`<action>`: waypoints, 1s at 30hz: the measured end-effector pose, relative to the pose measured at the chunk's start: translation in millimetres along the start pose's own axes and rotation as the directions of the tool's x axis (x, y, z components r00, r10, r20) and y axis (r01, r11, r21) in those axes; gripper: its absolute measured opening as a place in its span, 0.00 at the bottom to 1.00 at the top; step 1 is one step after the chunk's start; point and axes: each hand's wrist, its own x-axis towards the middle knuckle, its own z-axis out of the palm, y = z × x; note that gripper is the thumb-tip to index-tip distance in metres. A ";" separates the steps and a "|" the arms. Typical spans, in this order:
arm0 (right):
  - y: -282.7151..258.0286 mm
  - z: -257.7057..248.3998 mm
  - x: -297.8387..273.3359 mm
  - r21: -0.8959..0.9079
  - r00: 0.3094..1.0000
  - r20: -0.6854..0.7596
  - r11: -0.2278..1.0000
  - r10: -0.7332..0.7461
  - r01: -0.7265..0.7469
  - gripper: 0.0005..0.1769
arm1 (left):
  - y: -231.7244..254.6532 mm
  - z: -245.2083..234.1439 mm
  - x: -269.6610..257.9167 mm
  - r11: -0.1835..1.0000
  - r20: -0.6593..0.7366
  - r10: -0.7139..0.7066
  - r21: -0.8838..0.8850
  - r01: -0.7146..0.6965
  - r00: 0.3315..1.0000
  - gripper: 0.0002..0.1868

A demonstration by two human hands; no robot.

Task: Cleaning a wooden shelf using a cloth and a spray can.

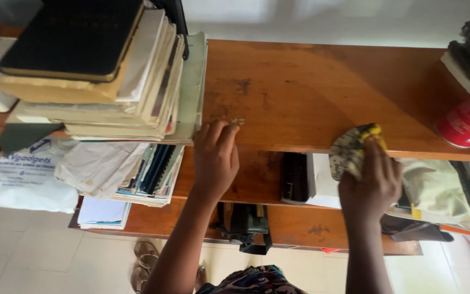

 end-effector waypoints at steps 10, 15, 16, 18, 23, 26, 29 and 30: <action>-117.1 27.3 -8.6 0.063 0.993 0.044 0.992 -0.111 0.108 0.21 | -9.3 -55.0 5.0 0.873 0.169 -0.125 -0.450 0.189 0.978 0.17; -172.9 29.3 -8.7 0.117 0.986 0.101 0.986 -0.132 0.120 0.37 | -17.9 -81.5 10.3 0.871 0.079 -0.099 -0.475 0.125 0.992 0.13; -183.0 27.7 -7.1 0.116 0.986 0.101 0.986 -0.131 0.119 0.37 | -20.2 -85.9 11.1 0.871 0.080 -0.097 -0.476 0.124 0.992 0.13; -201.5 24.5 -4.5 0.129 0.985 0.108 0.984 -0.136 0.122 0.38 | -23.9 -93.0 12.1 0.891 0.091 -0.084 -0.439 0.116 0.992 0.12; -230.9 24.9 -1.7 0.195 0.982 0.101 0.971 -0.158 0.136 0.39 | -36.4 -92.7 8.5 0.868 0.163 -0.110 -0.465 0.175 0.980 0.12; -245.4 30.6 -5.7 0.238 0.980 0.114 0.962 -0.163 0.132 0.37 | -41.9 -91.2 6.9 0.856 0.183 -0.094 -0.487 0.173 0.979 0.14; -255.1 42.5 -13.1 0.303 0.982 0.097 0.944 -0.163 0.127 0.34 | -46.8 -89.2 5.5 0.841 0.196 -0.070 -0.515 0.163 0.978 0.18; -256.6 47.1 -15.9 0.343 0.984 0.073 0.931 -0.162 0.128 0.32 | -47.9 -87.6 5.0 0.836 0.201 -0.059 -0.526 0.158 0.978 0.20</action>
